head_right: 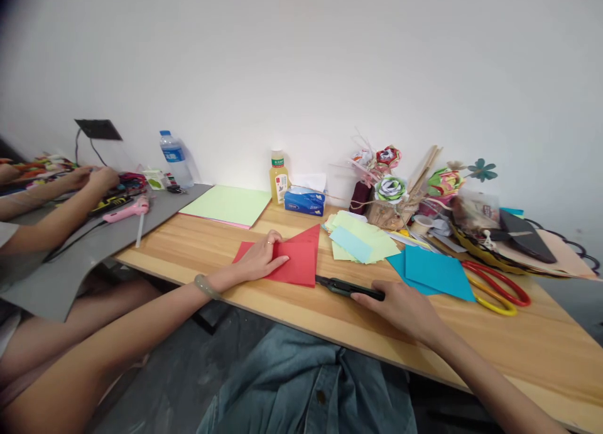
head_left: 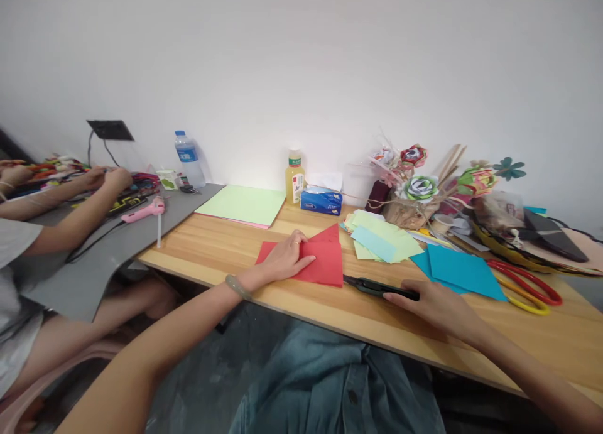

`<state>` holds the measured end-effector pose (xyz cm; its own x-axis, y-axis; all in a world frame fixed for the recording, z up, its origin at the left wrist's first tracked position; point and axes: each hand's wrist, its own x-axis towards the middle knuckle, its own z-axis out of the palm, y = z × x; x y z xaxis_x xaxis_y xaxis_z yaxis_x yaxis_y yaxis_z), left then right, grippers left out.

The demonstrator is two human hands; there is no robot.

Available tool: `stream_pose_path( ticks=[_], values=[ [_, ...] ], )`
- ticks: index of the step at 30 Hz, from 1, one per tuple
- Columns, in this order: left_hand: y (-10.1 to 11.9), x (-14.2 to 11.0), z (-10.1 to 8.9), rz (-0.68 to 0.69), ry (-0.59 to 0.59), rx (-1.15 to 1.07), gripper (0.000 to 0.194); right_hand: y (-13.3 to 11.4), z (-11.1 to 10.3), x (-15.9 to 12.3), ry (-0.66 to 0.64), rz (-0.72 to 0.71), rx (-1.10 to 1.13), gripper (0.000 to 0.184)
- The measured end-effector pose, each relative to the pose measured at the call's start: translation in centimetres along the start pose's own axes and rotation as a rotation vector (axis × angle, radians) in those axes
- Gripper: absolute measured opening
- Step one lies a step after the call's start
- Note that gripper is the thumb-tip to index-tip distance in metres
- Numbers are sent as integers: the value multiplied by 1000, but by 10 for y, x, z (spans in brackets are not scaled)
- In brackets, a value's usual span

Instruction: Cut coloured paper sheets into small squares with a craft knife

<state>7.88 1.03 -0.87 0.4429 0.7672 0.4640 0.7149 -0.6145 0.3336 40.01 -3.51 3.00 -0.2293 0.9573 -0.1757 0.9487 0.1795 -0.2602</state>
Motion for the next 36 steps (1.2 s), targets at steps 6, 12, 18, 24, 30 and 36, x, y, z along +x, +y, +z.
stream_pose_path(
  ticks=[6, 12, 18, 24, 30, 36],
  values=[
    [1, 1, -2, 28, -3, 4, 43, 6, 2, -3, -27, -29, -13, 56],
    [2, 4, -8, 209, -210, 86, 47, 4, 4, -1, -39, -82, -9, 54],
    [-2, 9, -3, 287, -504, 77, 56, 3, 6, -3, -30, -161, -42, 54],
    [-3, 12, -2, 280, -563, 90, 62, 13, 16, -9, 36, -428, -191, 49],
    [-3, 12, -3, 268, -579, 78, 63, 14, 17, -11, 33, -536, -275, 48],
    [-5, 12, -1, 266, -581, 60, 64, 10, 15, -13, 2, -557, -298, 49]
  ],
)
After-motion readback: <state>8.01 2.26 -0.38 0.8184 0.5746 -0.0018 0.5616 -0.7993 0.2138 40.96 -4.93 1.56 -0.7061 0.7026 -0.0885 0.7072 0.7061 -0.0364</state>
